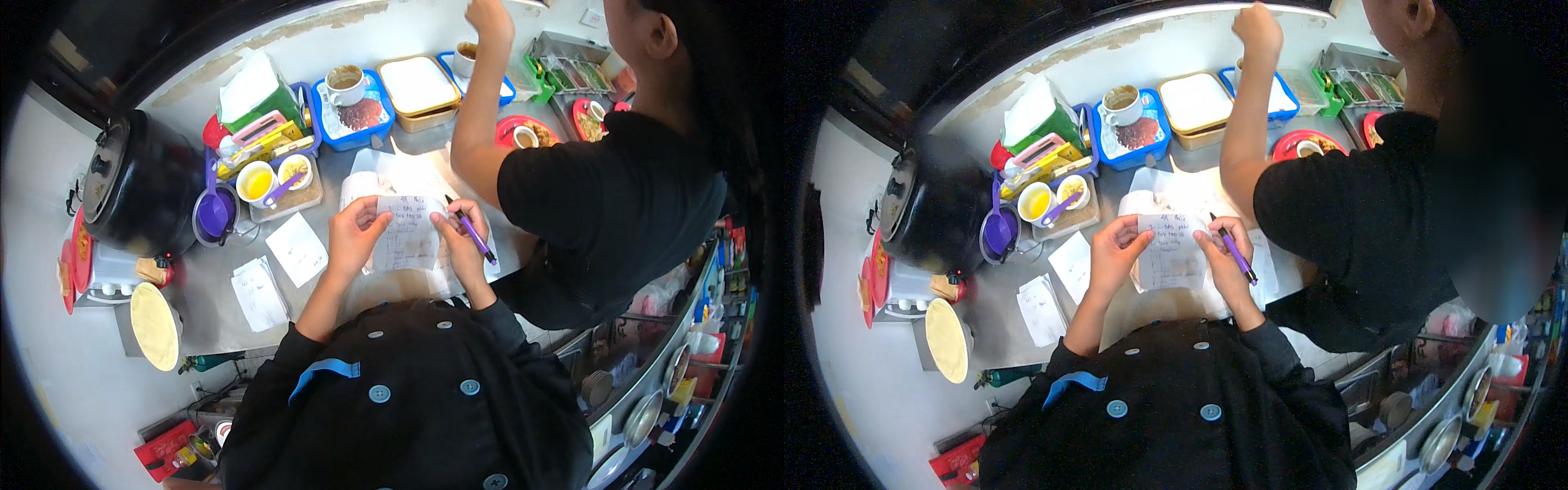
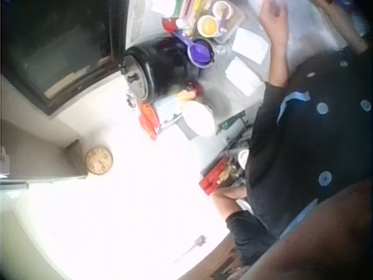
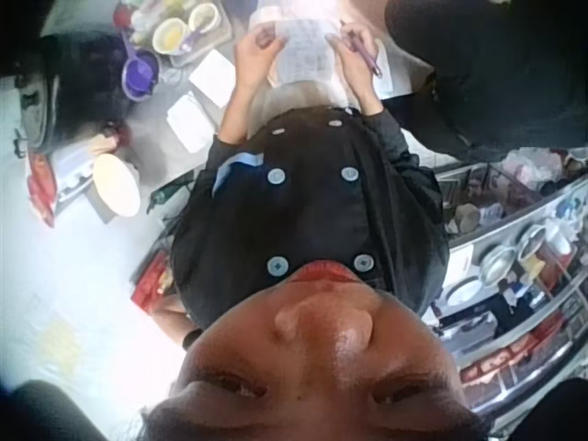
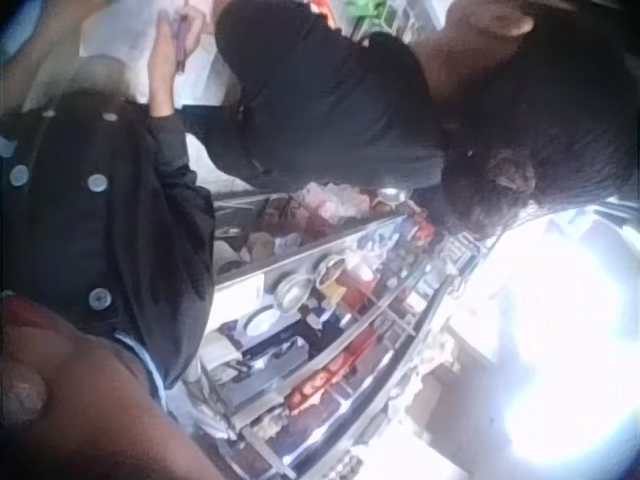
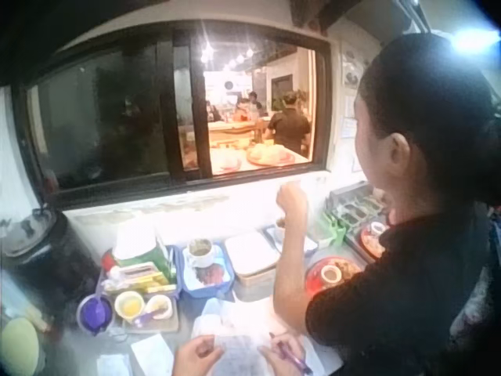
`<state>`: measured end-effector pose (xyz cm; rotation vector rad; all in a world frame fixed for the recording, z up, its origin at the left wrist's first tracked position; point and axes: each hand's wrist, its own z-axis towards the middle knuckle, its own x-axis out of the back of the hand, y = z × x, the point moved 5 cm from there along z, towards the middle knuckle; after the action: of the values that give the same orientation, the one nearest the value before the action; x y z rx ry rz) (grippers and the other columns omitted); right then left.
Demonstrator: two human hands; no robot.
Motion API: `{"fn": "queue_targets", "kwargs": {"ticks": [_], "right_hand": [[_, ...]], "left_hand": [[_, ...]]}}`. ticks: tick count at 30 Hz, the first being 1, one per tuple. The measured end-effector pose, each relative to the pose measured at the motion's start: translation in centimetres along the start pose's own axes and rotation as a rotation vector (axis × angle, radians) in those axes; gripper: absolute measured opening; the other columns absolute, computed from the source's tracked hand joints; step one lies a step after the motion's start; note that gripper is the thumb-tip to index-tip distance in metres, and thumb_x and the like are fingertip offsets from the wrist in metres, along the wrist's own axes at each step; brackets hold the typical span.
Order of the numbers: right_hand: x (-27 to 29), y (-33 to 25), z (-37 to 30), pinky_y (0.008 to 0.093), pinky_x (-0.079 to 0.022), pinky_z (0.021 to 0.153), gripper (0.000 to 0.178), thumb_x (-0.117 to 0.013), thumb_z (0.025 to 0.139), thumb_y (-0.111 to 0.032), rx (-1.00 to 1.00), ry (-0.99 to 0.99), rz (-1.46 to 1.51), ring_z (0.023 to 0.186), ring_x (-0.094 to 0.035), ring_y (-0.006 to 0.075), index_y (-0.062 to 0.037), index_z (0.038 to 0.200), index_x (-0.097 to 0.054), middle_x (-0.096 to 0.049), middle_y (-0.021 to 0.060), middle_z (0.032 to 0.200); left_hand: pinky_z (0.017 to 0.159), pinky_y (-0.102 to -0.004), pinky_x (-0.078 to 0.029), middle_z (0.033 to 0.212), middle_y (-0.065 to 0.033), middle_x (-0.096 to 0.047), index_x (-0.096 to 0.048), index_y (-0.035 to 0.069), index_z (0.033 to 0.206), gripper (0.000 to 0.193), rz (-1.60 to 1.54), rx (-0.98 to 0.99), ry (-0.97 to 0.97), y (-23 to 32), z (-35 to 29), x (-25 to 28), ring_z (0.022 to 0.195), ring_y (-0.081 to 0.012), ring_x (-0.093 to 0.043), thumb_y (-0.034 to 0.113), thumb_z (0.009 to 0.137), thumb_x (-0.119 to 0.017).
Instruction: The person reviews several paper receipts on a stainless steel counter, writes notes with a pen, and organizes them alongside plates of food.
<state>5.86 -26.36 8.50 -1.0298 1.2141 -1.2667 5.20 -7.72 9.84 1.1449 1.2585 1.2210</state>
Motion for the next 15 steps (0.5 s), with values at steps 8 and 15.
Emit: {"fn": "queue_targets", "kwargs": {"ticks": [8, 15], "right_hand": [[1.3, 0.9, -0.4, 0.0182, -0.041, 0.068, 0.019, -0.058, 0.087, -0.016, -0.223, 0.007, 0.305, 0.076, -0.052, 0.0058, -0.0027, 0.1, -0.055, -0.057, 0.0015, 0.084], [1.4, 0.6, -1.5, 0.0188, -0.041, 0.065, 0.017, -0.059, 0.086, -0.017, -0.248, -0.056, 0.205, 0.071, -0.052, 0.005, 0.0005, 0.089, -0.06, -0.061, 0.0025, 0.081]], "left_hand": [[0.074, -0.0242, -0.05, 0.092, -0.0112, -0.065, -0.057, -0.005, 0.101, 0.022, -0.155, 0.088, -0.052, -0.9, 0.1, 0.2, 0.082, -0.0134, -0.062, -0.001, 0.08, -0.062], [0.074, -0.0244, -0.05, 0.092, -0.0104, -0.065, -0.056, -0.006, 0.101, 0.023, -0.144, 0.058, -0.054, -1.0, 0.7, -1.7, 0.082, -0.0126, -0.062, -0.001, 0.08, -0.062]]}}
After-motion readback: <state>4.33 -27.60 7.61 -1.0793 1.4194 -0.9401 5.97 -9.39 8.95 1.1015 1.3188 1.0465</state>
